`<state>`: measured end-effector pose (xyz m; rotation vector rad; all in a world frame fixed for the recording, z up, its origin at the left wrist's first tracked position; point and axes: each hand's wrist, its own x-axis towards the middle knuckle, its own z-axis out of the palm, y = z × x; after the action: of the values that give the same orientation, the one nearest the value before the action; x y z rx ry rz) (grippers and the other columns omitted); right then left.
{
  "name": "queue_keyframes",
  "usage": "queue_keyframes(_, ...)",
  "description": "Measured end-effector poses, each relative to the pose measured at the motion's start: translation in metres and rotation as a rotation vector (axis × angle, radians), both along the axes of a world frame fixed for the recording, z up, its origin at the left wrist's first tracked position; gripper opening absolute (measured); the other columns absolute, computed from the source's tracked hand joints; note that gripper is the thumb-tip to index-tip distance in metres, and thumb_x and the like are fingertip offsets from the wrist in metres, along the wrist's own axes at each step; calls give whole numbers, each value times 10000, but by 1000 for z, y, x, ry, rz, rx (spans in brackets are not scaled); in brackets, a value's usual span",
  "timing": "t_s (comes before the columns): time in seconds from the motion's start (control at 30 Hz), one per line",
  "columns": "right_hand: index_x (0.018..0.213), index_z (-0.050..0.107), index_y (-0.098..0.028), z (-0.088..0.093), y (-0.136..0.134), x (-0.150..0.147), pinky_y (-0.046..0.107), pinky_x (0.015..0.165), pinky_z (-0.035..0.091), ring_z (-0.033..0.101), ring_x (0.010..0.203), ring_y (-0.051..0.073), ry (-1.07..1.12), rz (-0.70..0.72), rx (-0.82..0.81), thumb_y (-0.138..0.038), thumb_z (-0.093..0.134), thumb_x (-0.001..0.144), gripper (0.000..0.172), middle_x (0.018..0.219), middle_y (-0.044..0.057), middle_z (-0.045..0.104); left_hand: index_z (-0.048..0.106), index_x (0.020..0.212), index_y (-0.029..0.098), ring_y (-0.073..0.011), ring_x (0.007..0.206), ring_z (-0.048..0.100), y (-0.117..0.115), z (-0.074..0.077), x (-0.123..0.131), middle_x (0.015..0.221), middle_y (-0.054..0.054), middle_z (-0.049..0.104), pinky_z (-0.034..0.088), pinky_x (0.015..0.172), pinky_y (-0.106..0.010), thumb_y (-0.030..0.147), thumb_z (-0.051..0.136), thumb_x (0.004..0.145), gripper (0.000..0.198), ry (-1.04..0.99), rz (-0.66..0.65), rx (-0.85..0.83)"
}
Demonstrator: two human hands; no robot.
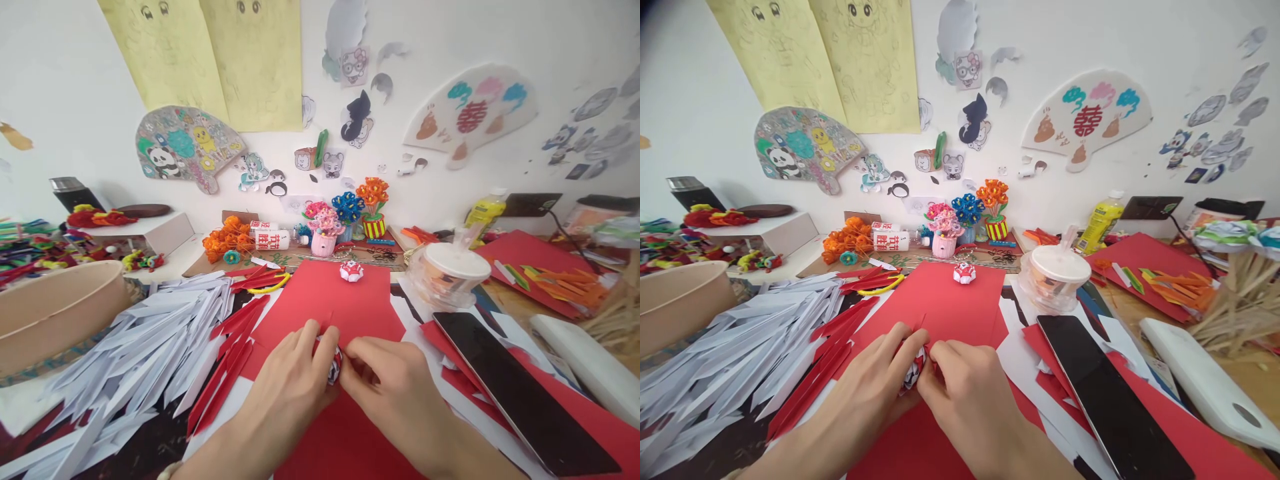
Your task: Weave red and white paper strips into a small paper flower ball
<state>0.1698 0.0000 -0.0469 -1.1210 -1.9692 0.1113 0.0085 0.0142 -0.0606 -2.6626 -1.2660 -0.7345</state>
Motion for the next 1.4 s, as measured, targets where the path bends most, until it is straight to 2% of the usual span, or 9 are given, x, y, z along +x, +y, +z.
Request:
queue_keyframes(0.3, 591, 264, -214, 4, -2, 0, 232, 435, 212, 252, 440, 77, -11, 3, -2, -91, 451, 821, 320, 517, -78, 272, 489, 1076, 203, -164, 626, 494, -1, 1, 2, 899, -34, 541, 419, 532, -270, 136, 566, 798, 296, -12, -25, -62)
queue_keyframes(0.57, 529, 325, -202, 4, -4, 1, 256, 423, 194, 225, 424, 81, -52, -8, 104, -93, 453, 842, 356, 483, -80, 279, 487, 1079, 220, -162, 649, 508, -3, 0, 1, 920, -28, 539, 422, 555, -267, 123, 544, 795, 305, -40, -34, -138)
queue_keyframes(0.7, 514, 411, -187, 4, -5, 1, 272, 436, 218, 269, 408, 83, -89, -2, 180, -81, 429, 872, 374, 465, -68, 349, 499, 1069, 213, -172, 680, 537, -5, 8, -1, 935, -33, 547, 450, 580, -277, 107, 552, 791, 302, -39, -57, -190)
queue_keyframes(0.8, 567, 511, -169, 7, -6, 2, 264, 441, 267, 358, 402, 84, -49, 36, 153, -110, 446, 898, 342, 481, -51, 431, 483, 1141, 220, -168, 715, 574, -6, 20, -3, 965, -32, 550, 475, 594, -270, 91, 538, 816, 355, -116, -72, -315)
queue_keyframes(0.93, 714, 614, -153, 18, -4, 5, 223, 470, 377, 503, 463, 100, 187, 144, -92, -187, 480, 925, 252, 564, -16, 559, 458, 1189, 277, -156, 837, 628, -5, 33, -6, 1029, -9, 575, 524, 715, -266, 55, 529, 804, 450, -319, -119, -428)
queue_keyframes(1.07, 752, 642, -183, 24, 7, 9, 224, 555, 488, 613, 586, 136, 556, 191, -594, -368, 528, 942, 289, 645, 2, 638, 416, 1283, 314, -191, 1081, 618, -4, 32, -12, 1208, -34, 600, 530, 898, -300, 161, 589, 862, 480, -450, -142, -414)
queue_keyframes(1.17, 837, 651, -182, 19, 14, 9, 256, 641, 536, 654, 696, 158, 777, 325, -837, -448, 668, 856, 268, 776, 21, 673, 349, 1381, 322, -244, 1257, 533, -6, 29, -16, 1382, -79, 521, 480, 1031, -391, 277, 646, 867, 595, -512, -118, -412)
queue_keyframes(1.3, 1078, 644, -233, 10, 12, 6, 308, 807, 537, 672, 917, 195, 1024, 542, -1075, -457, 767, 776, 395, 972, 42, 692, 238, 1462, 355, -259, 1372, 425, -9, 35, -20, 1495, -99, 422, 447, 1073, -438, 289, 664, 865, 736, -583, -189, -526)
queue_keyframes(1.4, 1148, 652, -233, 9, 8, 2, 322, 853, 517, 671, 980, 215, 1063, 716, -1165, -430, 777, 776, 438, 1025, 62, 703, 169, 1511, 352, -271, 1371, 428, -10, 42, -21, 1463, -114, 476, 449, 1063, -477, 277, 669, 861, 824, -562, -284, -648)
